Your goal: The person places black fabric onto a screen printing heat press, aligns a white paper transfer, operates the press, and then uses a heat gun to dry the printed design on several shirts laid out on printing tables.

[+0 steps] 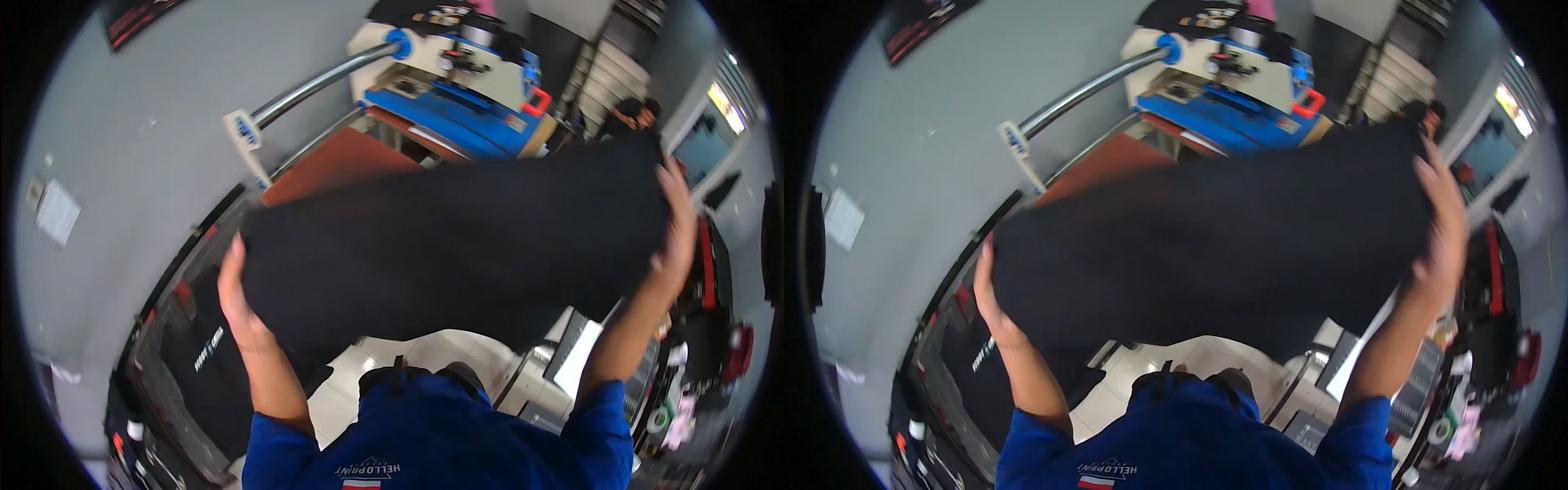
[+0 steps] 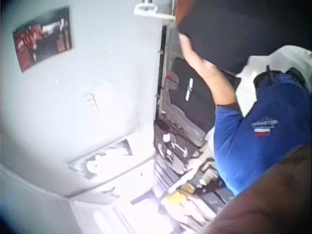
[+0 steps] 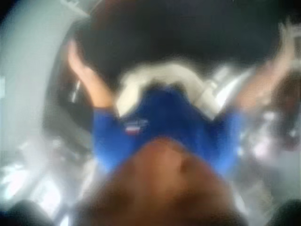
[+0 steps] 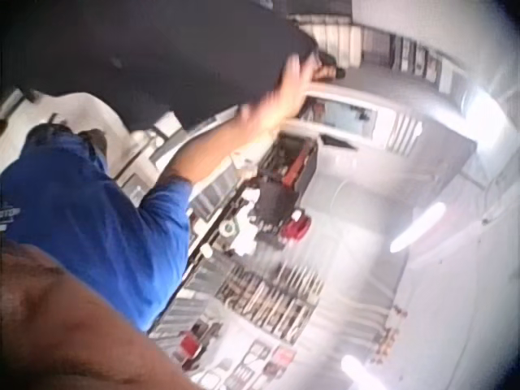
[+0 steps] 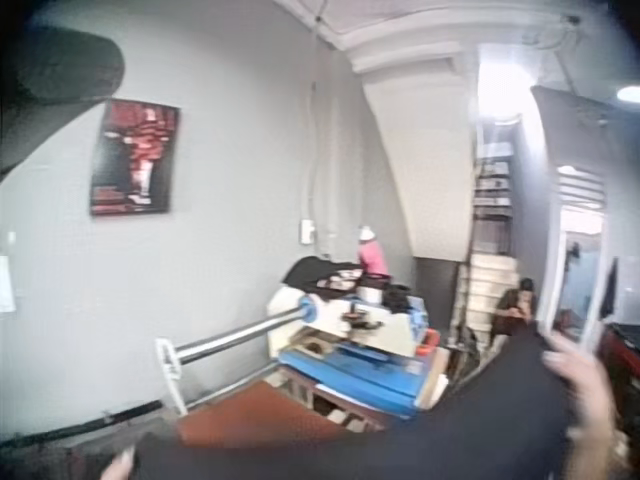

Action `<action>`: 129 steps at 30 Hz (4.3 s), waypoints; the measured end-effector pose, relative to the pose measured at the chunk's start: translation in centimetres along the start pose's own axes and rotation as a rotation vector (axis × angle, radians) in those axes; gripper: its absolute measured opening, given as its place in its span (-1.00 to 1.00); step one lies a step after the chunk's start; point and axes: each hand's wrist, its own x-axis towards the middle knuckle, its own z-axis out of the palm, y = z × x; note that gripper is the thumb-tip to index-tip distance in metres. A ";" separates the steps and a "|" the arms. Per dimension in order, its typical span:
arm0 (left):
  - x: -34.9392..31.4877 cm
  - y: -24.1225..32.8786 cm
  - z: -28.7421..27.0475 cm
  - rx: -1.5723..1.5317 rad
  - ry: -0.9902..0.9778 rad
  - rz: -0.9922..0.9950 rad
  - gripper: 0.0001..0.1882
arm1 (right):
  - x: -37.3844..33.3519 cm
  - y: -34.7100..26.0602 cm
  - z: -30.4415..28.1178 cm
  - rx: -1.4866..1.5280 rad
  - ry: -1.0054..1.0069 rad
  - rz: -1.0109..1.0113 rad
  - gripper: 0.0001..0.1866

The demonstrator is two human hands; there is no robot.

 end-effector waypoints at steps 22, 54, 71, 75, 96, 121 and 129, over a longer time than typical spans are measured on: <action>-2.9 -10.7 -2.6 0.810 0.803 0.109 -0.83 | 15.4 33.5 7.0 -0.040 -0.901 0.828 -0.32; -23.9 -38.0 -14.6 1.454 1.236 -0.328 -0.64 | 10.4 47.5 -11.5 -0.750 -1.291 0.285 -0.57; 13.1 -15.1 -31.9 1.192 0.954 -0.306 -0.76 | 14.0 63.0 27.8 -0.251 -1.205 1.082 -0.48; 13.2 -14.4 -31.1 1.325 0.961 -0.226 -0.72 | 14.4 64.6 28.4 -0.447 -1.164 0.911 -0.62; 15.4 -18.7 -29.1 2.448 0.654 -0.072 -0.31 | 9.1 58.0 30.1 -1.034 -1.305 -0.543 -0.30; -17.6 -22.9 -32.2 1.628 0.530 -0.782 -0.61 | -1.4 44.0 -21.1 -1.003 -0.727 0.550 -0.61; 0.7 -15.3 -29.5 2.081 -0.137 0.151 -0.73 | -22.8 29.9 -23.3 -0.917 -0.230 0.781 -0.59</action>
